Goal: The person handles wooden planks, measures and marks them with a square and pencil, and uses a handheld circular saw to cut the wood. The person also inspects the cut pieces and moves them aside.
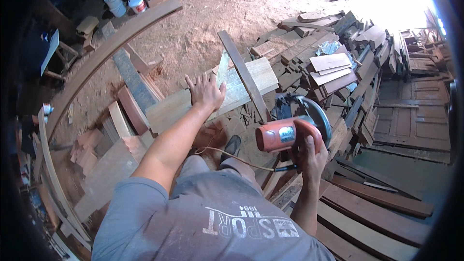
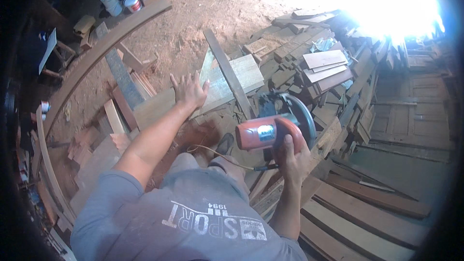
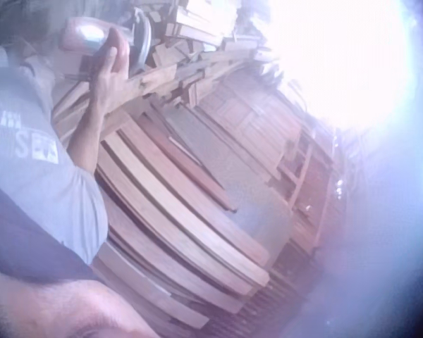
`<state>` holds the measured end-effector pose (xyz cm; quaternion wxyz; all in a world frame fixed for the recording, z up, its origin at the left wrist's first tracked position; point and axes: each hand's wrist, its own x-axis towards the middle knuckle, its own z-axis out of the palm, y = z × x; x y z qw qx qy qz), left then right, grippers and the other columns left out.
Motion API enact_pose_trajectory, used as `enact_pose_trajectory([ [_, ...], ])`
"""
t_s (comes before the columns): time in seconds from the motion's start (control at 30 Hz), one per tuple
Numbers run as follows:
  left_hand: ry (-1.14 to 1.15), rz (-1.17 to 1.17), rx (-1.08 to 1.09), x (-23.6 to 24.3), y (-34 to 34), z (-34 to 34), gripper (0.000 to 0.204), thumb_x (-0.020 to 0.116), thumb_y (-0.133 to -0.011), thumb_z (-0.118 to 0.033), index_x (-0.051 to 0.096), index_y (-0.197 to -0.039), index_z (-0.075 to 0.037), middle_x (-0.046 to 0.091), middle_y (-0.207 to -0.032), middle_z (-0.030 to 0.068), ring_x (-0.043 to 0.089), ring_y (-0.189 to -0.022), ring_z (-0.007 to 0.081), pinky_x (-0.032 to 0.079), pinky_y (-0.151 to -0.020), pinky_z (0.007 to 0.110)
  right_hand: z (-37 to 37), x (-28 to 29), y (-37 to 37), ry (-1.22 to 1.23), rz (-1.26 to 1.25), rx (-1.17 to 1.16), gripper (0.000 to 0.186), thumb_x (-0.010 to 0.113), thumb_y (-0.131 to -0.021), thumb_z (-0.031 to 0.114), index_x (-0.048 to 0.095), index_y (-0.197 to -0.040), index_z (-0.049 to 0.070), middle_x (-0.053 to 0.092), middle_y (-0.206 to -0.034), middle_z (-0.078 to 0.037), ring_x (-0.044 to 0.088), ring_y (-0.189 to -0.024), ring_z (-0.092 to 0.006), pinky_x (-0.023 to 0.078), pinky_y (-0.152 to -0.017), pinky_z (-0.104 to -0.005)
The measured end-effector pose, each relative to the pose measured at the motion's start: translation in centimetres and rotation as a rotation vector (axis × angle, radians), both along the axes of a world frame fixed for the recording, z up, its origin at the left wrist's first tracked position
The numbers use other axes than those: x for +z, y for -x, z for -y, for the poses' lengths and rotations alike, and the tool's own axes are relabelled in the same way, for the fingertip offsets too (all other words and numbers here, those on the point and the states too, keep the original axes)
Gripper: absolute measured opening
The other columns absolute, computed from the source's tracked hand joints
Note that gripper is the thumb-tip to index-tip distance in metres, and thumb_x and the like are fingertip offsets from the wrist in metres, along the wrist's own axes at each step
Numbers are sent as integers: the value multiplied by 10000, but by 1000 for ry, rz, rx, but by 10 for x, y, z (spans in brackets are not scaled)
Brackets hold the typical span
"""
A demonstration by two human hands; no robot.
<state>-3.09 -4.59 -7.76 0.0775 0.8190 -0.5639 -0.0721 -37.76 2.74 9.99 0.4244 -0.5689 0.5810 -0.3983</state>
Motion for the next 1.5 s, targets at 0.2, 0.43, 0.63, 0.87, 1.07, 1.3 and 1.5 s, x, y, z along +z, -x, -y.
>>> enact_pose_trajectory([
  [0.2,-71,-51,-9,10,3,6,668,439,-1103,-555,576,-1492,-29,642,-1466,229,535,-1445,425,50,-1287,757,56,-31,-6,2,-88,125,502,738,-1051,401,729,-1287,-43,767,-1041,-86,701,-923,-156,564,-845,-321],
  [0.43,42,-60,7,-8,4,6,599,493,-1092,-533,610,-1404,-35,651,-1449,204,553,-1423,398,96,-1296,733,88,-55,0,-103,-157,187,474,756,-1039,392,739,-1233,-40,765,-973,-81,693,-895,-146,558,-821,-324],
  [0.63,131,-34,-2,-15,3,3,546,566,-1067,-503,637,-1352,-43,678,-1375,176,609,-1333,382,189,-1278,712,100,-67,4,-171,-89,280,465,723,-1077,360,706,-1327,-32,749,-956,-54,651,-749,-79,496,-623,-238],
  [0.87,118,-120,1,-7,2,6,535,592,-1058,-496,651,-1329,-39,684,-1362,163,621,-1306,375,238,-1276,671,113,-62,-15,-170,-13,348,474,714,-1087,332,676,-1410,-13,735,-950,-26,608,-655,-53,422,-514,-208],
  [1.07,97,-136,8,-2,3,6,550,592,-1063,-486,640,-1373,-35,676,-1410,166,609,-1339,372,255,-1280,641,119,-67,-15,-221,26,361,463,714,-1088,306,666,-1424,-9,729,-929,-18,601,-645,-57,415,-507,-209],
  [1.3,70,-187,10,-1,1,7,574,580,-1059,-501,633,-1409,-50,676,-1430,175,598,-1371,370,240,-1284,646,122,-58,-25,-232,62,357,425,713,-1087,289,692,-1398,-1,724,-927,-6,593,-664,-47,432,-537,-207],
  [1.5,51,-204,2,0,-1,7,570,587,-1050,-498,639,-1402,-52,682,-1425,180,597,-1378,378,235,-1278,653,130,-51,-32,-236,-10,378,440,695,-1079,279,677,-1387,-34,781,-1035,-87,723,-899,-122,572,-784,-280],
])
